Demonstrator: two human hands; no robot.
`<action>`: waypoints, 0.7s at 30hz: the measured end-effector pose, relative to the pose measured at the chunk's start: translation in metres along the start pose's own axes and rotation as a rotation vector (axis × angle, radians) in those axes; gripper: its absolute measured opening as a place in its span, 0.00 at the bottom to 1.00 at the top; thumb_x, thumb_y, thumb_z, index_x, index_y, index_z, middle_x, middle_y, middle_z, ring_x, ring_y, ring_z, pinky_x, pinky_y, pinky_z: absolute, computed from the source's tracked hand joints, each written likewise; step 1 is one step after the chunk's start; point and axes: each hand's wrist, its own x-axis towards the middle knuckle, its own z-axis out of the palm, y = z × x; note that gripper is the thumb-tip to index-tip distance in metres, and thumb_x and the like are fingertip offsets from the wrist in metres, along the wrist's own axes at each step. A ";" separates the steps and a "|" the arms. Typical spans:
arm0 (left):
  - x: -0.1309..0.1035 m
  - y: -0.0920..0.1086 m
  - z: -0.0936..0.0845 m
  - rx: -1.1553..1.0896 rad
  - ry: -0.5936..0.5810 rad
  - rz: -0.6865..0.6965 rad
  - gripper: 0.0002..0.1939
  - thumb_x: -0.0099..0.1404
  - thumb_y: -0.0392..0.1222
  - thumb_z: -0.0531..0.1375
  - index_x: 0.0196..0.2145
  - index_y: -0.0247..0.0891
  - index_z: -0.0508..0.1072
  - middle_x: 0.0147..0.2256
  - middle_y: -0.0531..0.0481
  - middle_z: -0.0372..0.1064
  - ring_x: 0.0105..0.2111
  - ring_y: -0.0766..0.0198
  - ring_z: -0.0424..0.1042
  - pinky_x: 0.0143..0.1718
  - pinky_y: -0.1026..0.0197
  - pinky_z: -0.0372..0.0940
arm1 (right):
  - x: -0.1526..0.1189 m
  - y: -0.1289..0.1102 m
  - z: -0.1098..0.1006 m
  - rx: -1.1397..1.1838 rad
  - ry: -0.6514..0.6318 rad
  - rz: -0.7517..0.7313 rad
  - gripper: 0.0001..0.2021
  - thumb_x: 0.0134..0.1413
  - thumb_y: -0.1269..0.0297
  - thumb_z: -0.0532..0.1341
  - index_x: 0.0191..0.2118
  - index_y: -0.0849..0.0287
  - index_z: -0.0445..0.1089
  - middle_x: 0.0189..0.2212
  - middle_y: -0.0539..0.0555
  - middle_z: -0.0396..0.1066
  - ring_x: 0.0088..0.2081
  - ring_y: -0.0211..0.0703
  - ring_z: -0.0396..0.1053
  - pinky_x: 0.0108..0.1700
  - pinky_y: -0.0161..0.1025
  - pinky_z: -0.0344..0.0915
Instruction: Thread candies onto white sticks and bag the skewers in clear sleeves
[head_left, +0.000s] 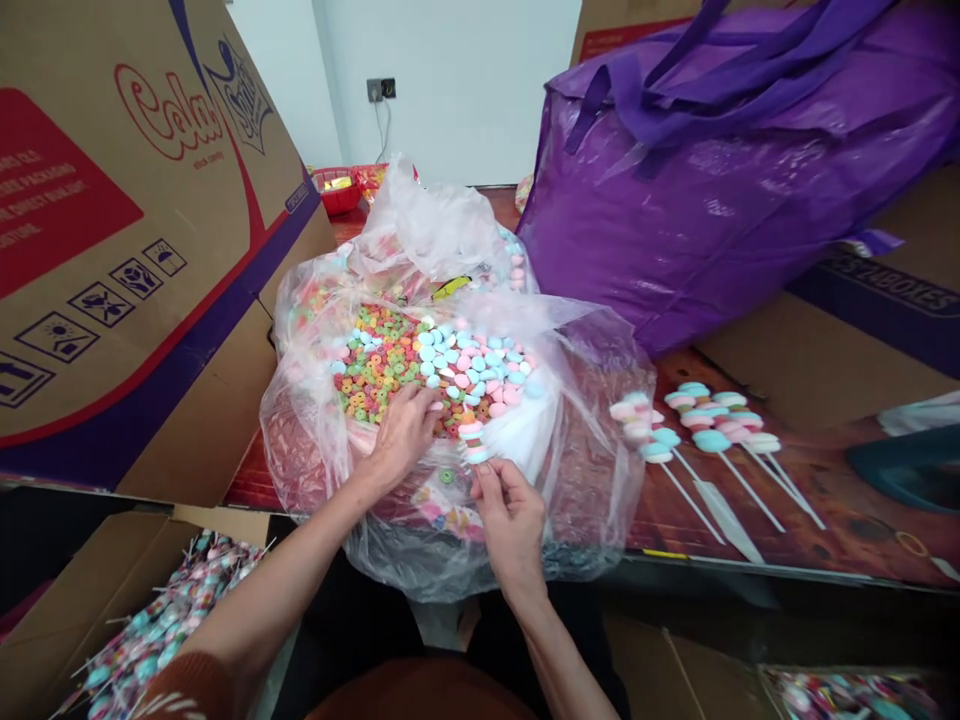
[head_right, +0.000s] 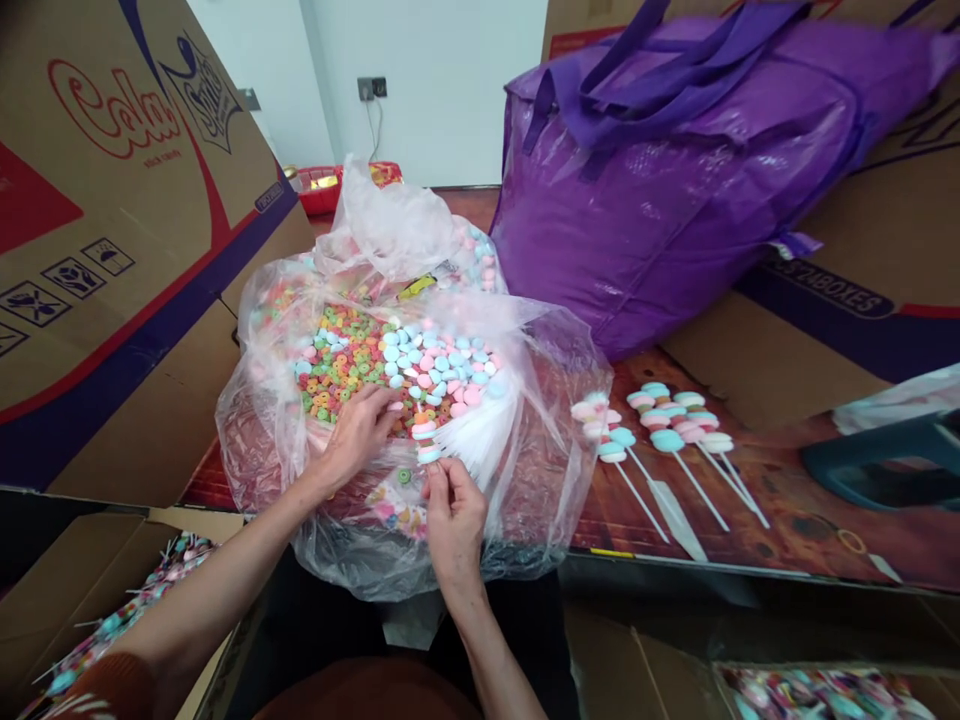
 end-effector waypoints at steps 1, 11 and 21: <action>0.001 -0.003 -0.001 -0.044 0.032 -0.014 0.09 0.68 0.37 0.55 0.40 0.36 0.75 0.38 0.44 0.72 0.38 0.57 0.71 0.42 0.56 0.65 | -0.001 0.000 0.000 -0.005 -0.003 -0.006 0.16 0.62 0.55 0.57 0.25 0.57 0.62 0.20 0.45 0.59 0.23 0.36 0.58 0.27 0.33 0.57; 0.051 -0.007 -0.019 0.155 -0.021 -0.036 0.12 0.64 0.35 0.57 0.44 0.39 0.78 0.41 0.42 0.71 0.42 0.52 0.72 0.46 0.53 0.65 | -0.001 0.004 0.001 -0.027 -0.014 0.009 0.16 0.61 0.54 0.58 0.26 0.57 0.65 0.20 0.46 0.61 0.23 0.36 0.57 0.25 0.32 0.56; 0.063 0.007 -0.017 0.256 -0.006 -0.158 0.13 0.61 0.31 0.55 0.41 0.40 0.75 0.36 0.42 0.73 0.39 0.51 0.73 0.41 0.54 0.64 | -0.002 0.003 0.002 -0.038 -0.024 0.012 0.16 0.61 0.53 0.57 0.26 0.58 0.65 0.20 0.46 0.60 0.23 0.36 0.57 0.25 0.32 0.55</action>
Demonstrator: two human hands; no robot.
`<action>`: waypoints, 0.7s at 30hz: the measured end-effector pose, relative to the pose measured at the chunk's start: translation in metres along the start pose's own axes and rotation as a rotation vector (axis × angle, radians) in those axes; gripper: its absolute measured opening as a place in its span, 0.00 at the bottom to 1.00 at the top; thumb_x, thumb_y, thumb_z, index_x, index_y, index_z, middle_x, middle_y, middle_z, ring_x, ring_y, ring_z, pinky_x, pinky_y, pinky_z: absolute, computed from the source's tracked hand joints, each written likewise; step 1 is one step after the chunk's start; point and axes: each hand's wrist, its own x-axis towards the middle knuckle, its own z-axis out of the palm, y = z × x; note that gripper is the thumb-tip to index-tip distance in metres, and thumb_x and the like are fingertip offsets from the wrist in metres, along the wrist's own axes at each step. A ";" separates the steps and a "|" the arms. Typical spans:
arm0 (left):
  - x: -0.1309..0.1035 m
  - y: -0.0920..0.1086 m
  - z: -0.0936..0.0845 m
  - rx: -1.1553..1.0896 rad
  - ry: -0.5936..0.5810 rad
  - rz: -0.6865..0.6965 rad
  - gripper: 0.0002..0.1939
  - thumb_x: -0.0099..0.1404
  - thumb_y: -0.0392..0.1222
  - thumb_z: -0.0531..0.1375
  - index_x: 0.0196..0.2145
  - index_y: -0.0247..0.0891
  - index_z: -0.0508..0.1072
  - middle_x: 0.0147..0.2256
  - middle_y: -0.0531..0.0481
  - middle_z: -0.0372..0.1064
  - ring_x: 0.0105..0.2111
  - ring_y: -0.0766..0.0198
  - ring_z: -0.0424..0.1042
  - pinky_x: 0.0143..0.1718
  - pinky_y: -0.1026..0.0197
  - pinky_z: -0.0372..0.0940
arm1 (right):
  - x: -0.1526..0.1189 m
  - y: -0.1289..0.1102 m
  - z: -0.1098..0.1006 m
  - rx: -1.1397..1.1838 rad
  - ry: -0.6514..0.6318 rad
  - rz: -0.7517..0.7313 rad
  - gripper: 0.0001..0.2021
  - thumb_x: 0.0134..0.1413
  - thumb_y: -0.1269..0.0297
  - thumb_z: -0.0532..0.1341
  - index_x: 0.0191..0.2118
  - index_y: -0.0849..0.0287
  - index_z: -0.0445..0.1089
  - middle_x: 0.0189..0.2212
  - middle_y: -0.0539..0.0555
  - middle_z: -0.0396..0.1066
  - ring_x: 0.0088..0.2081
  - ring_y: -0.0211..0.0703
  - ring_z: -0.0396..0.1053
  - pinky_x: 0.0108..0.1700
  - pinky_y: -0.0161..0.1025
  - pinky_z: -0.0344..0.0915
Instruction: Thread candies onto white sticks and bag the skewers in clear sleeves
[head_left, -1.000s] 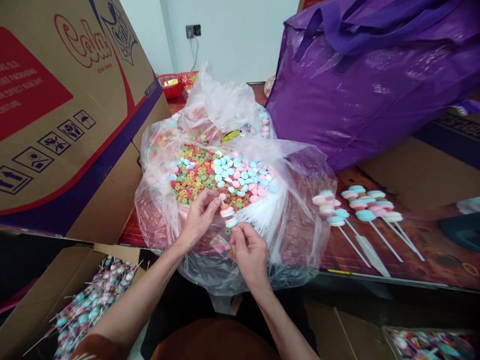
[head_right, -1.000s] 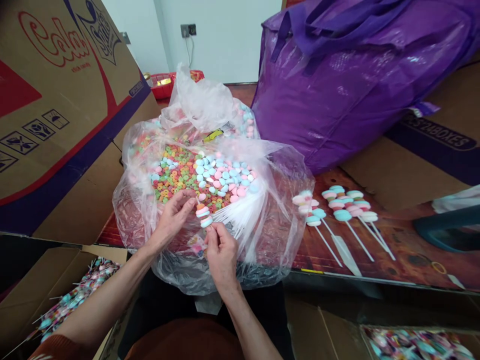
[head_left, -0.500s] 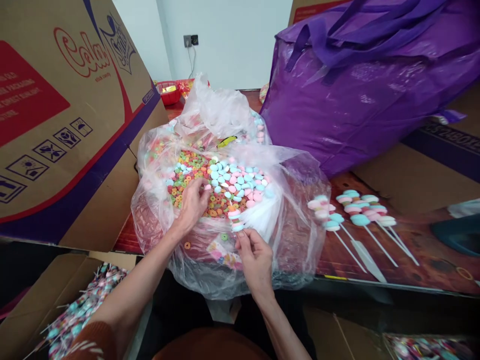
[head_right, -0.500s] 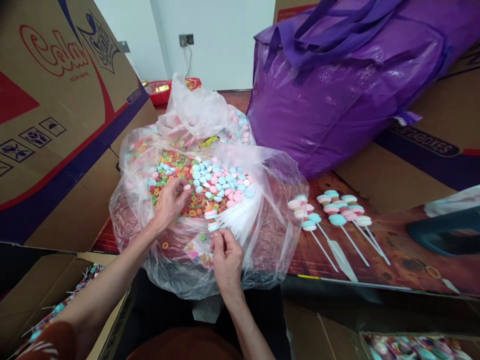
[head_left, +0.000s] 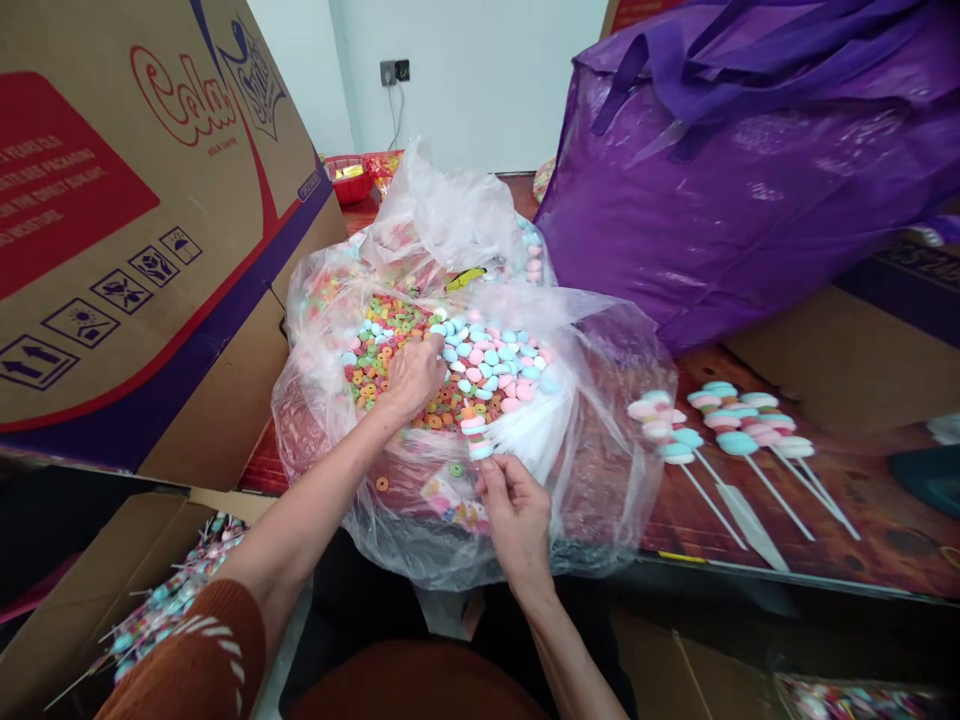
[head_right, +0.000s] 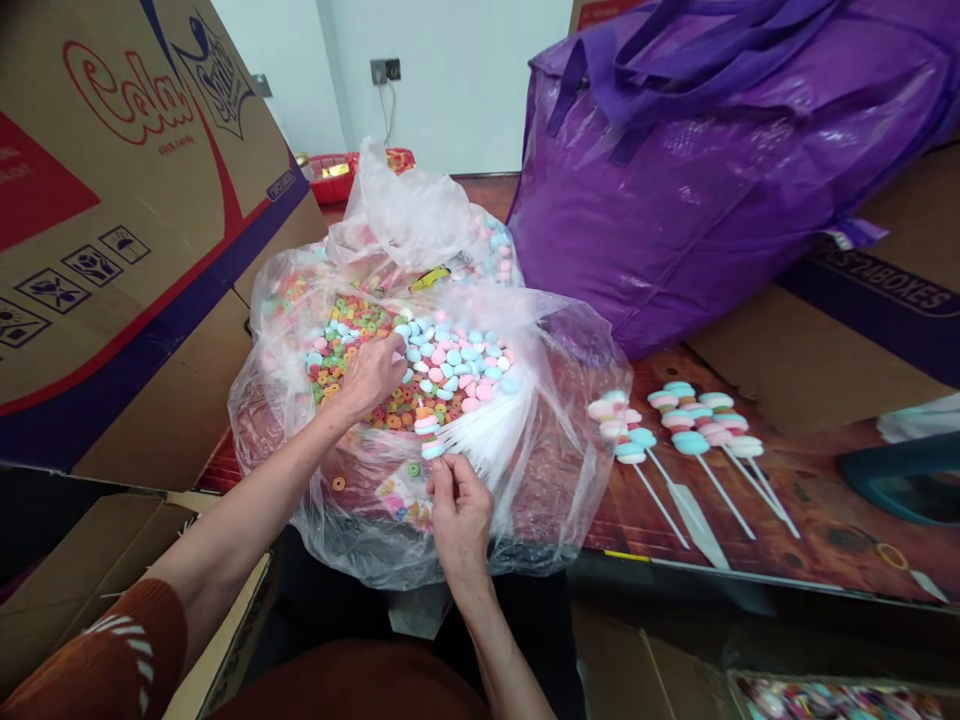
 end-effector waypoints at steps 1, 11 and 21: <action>0.000 -0.005 -0.001 -0.070 0.006 -0.010 0.12 0.60 0.31 0.55 0.39 0.39 0.75 0.34 0.44 0.73 0.38 0.52 0.73 0.41 0.54 0.64 | 0.000 0.000 0.000 -0.002 0.000 0.001 0.16 0.61 0.53 0.57 0.27 0.58 0.66 0.20 0.46 0.60 0.23 0.36 0.58 0.25 0.32 0.55; -0.041 -0.053 -0.011 -0.508 -0.241 0.004 0.06 0.58 0.37 0.60 0.32 0.36 0.78 0.23 0.53 0.70 0.25 0.64 0.68 0.29 0.64 0.62 | 0.000 0.000 0.000 -0.047 -0.006 -0.029 0.16 0.61 0.54 0.57 0.27 0.58 0.67 0.19 0.46 0.61 0.23 0.36 0.60 0.27 0.32 0.57; -0.063 -0.056 -0.021 -0.251 0.073 0.196 0.16 0.68 0.35 0.55 0.50 0.35 0.77 0.44 0.42 0.78 0.42 0.57 0.75 0.45 0.57 0.69 | -0.001 0.002 0.001 -0.080 -0.002 -0.033 0.15 0.61 0.54 0.57 0.29 0.58 0.69 0.20 0.46 0.63 0.23 0.36 0.61 0.27 0.32 0.58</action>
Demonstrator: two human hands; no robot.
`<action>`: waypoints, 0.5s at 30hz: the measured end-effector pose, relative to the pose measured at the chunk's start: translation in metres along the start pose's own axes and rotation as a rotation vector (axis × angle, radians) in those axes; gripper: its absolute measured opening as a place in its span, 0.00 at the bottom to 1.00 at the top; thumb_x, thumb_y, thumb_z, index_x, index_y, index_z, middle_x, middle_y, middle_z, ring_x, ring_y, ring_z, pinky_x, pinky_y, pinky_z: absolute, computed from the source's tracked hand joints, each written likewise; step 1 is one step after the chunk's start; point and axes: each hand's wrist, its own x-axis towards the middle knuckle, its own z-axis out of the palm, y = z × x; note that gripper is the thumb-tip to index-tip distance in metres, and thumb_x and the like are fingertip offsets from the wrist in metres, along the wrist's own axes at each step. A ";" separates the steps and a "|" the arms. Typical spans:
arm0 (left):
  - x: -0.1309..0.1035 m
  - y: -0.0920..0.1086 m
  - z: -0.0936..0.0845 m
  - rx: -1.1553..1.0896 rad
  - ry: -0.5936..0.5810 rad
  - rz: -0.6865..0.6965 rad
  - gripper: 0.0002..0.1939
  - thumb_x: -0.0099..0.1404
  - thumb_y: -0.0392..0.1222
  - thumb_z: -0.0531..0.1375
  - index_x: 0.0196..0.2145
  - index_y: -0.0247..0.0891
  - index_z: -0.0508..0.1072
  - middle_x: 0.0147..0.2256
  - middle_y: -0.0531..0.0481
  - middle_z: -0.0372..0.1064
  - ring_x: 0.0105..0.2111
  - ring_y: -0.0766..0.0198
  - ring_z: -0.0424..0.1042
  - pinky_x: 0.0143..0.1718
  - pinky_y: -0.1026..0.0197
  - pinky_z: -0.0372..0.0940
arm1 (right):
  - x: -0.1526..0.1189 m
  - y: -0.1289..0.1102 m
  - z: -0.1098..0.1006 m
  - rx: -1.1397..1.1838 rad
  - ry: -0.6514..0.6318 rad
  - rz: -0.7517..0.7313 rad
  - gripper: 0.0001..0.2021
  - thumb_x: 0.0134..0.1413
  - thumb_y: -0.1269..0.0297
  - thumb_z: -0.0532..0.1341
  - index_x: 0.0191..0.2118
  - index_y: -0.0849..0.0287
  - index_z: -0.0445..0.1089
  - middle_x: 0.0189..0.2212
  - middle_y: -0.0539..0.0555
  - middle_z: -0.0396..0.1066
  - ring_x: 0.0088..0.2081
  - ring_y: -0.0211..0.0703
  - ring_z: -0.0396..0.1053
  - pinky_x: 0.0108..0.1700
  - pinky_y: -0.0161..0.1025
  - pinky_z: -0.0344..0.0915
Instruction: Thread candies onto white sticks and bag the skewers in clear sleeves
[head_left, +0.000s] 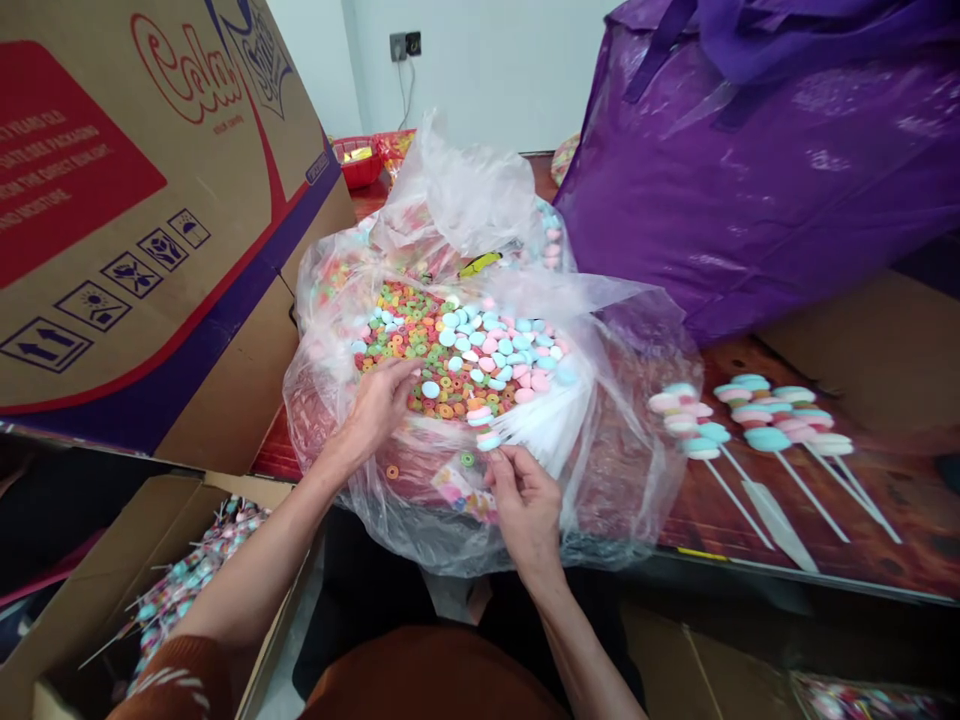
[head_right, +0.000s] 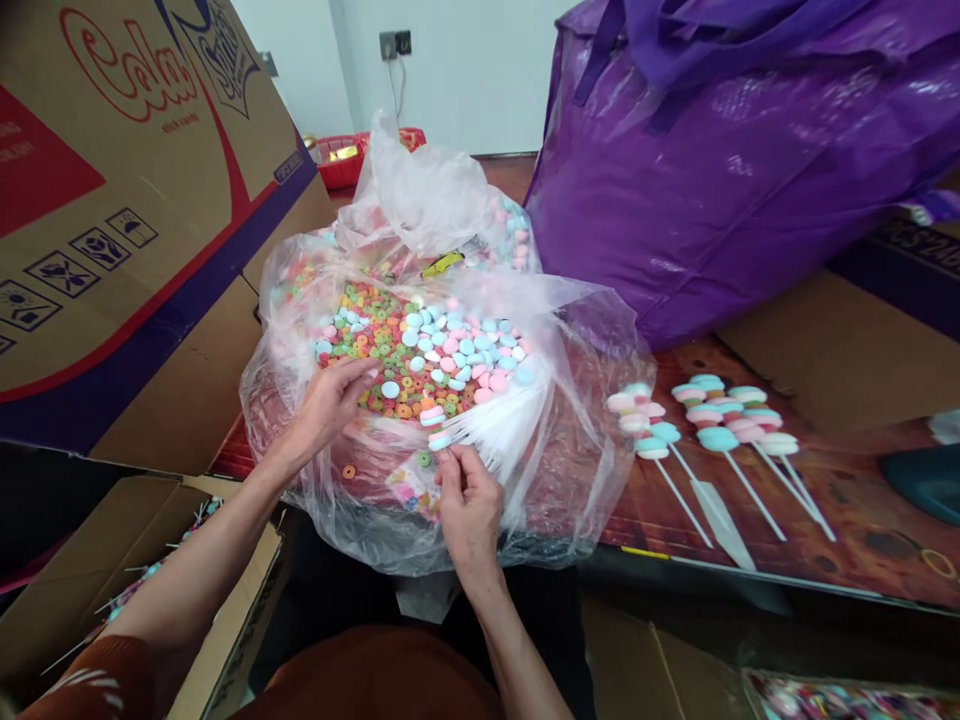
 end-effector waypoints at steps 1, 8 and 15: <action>-0.001 0.000 0.001 -0.004 0.023 0.038 0.16 0.68 0.36 0.56 0.50 0.35 0.77 0.45 0.42 0.78 0.43 0.57 0.76 0.46 0.57 0.69 | 0.000 0.001 0.000 -0.004 -0.002 -0.003 0.15 0.61 0.54 0.57 0.29 0.58 0.69 0.20 0.46 0.63 0.23 0.36 0.61 0.27 0.32 0.58; 0.004 -0.013 0.023 0.084 -0.095 0.260 0.10 0.69 0.37 0.57 0.43 0.38 0.78 0.43 0.43 0.77 0.43 0.56 0.75 0.48 0.54 0.68 | 0.000 0.002 0.001 -0.009 -0.011 -0.004 0.15 0.62 0.53 0.57 0.30 0.59 0.70 0.20 0.46 0.63 0.23 0.36 0.61 0.27 0.32 0.58; 0.005 -0.024 0.020 0.200 -0.217 0.364 0.16 0.68 0.33 0.54 0.51 0.38 0.74 0.49 0.42 0.71 0.48 0.56 0.70 0.50 0.54 0.67 | -0.001 0.004 0.000 0.025 -0.034 0.004 0.14 0.62 0.54 0.58 0.32 0.59 0.70 0.21 0.47 0.64 0.24 0.36 0.62 0.28 0.32 0.60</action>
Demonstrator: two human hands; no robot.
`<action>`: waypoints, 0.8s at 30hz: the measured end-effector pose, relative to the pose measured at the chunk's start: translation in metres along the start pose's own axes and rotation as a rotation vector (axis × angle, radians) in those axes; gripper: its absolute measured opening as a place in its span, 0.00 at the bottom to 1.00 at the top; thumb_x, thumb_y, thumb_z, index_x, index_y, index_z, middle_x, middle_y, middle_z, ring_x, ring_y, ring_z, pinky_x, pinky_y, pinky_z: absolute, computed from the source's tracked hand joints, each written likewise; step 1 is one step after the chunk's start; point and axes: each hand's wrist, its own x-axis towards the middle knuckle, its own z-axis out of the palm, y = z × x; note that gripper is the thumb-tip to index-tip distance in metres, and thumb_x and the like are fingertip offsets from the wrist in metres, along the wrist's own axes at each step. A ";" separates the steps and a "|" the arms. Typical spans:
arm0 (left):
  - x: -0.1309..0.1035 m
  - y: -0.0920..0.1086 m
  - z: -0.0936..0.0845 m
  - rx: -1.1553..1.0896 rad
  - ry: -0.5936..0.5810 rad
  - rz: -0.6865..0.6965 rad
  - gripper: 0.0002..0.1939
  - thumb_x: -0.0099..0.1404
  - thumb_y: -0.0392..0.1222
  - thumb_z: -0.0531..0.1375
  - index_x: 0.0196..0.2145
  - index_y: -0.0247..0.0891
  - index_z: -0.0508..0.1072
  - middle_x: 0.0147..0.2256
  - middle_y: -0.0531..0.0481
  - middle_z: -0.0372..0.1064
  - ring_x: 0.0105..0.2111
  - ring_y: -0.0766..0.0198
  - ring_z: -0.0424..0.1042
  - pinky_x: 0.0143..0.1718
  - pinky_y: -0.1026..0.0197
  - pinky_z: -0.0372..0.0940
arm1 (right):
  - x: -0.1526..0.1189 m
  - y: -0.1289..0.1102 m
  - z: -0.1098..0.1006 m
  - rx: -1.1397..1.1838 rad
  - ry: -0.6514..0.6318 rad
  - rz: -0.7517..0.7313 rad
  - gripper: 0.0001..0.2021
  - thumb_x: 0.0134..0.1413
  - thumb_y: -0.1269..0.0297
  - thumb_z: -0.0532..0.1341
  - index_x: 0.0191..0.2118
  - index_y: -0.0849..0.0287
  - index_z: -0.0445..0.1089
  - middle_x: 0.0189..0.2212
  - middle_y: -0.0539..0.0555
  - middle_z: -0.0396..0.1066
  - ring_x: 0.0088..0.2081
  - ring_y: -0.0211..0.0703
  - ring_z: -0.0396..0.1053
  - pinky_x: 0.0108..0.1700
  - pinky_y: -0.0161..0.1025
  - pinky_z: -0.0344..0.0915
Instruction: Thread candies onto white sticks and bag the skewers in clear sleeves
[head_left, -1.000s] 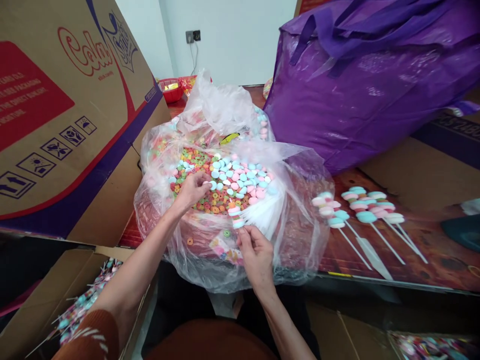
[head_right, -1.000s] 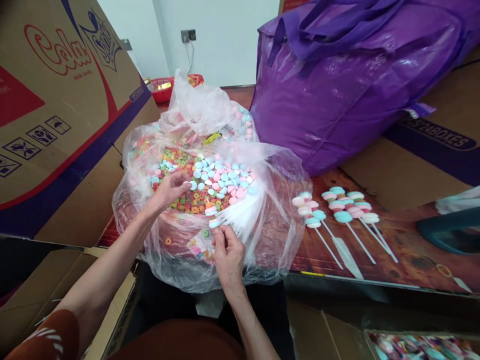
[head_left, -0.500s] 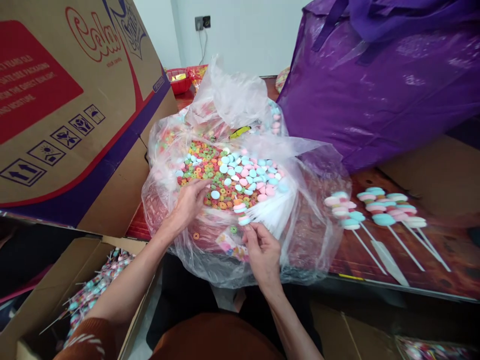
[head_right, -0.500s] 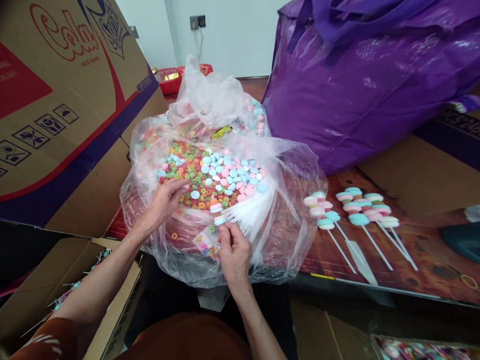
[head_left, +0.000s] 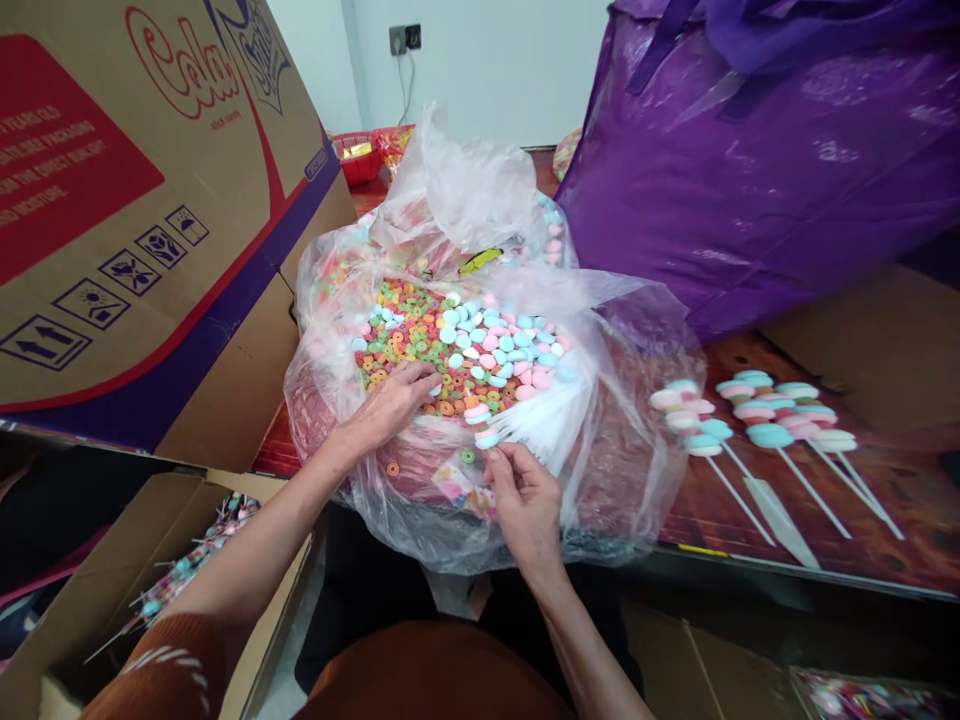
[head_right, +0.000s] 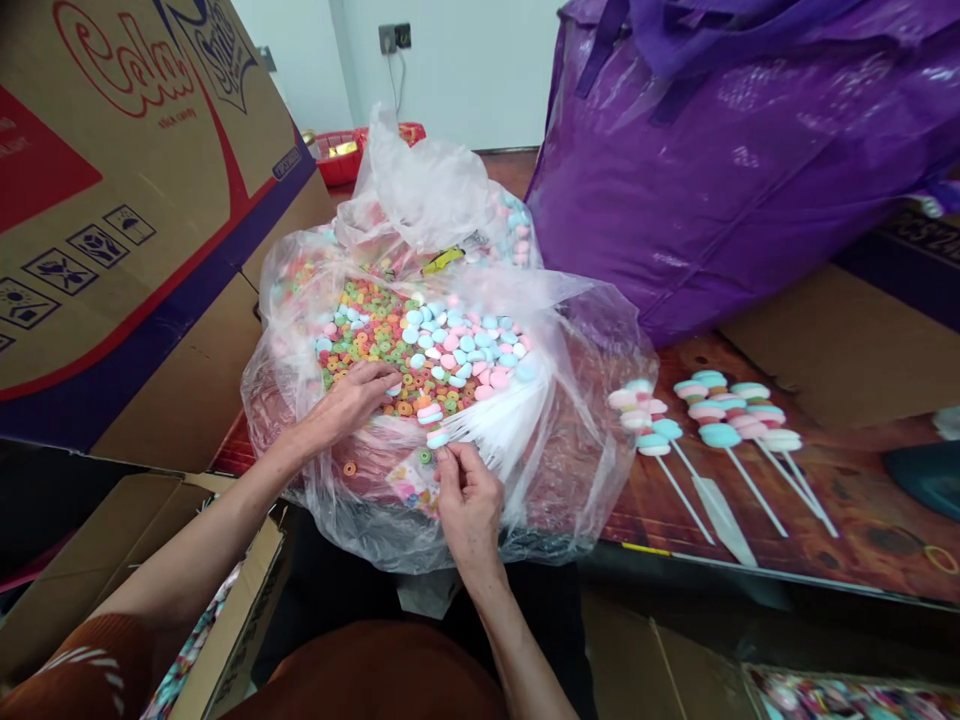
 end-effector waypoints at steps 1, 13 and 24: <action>0.001 -0.001 -0.003 0.010 -0.037 0.015 0.17 0.68 0.31 0.53 0.51 0.38 0.73 0.49 0.42 0.71 0.48 0.56 0.70 0.49 0.55 0.67 | 0.000 0.000 0.000 0.008 -0.003 0.000 0.14 0.61 0.54 0.58 0.33 0.59 0.71 0.21 0.47 0.64 0.24 0.37 0.63 0.28 0.32 0.60; 0.016 -0.014 -0.032 -0.049 -0.280 0.190 0.27 0.66 0.25 0.52 0.61 0.39 0.65 0.56 0.38 0.68 0.53 0.56 0.71 0.51 0.54 0.67 | 0.000 0.005 -0.001 -0.037 -0.042 0.004 0.13 0.60 0.54 0.58 0.36 0.59 0.73 0.22 0.48 0.68 0.25 0.39 0.65 0.29 0.34 0.62; 0.016 -0.009 -0.031 -0.035 -0.261 0.167 0.19 0.68 0.29 0.51 0.53 0.38 0.72 0.50 0.40 0.70 0.45 0.57 0.73 0.45 0.57 0.69 | -0.001 0.003 0.000 -0.068 -0.034 -0.005 0.13 0.60 0.55 0.58 0.35 0.59 0.73 0.22 0.48 0.67 0.24 0.38 0.65 0.29 0.34 0.62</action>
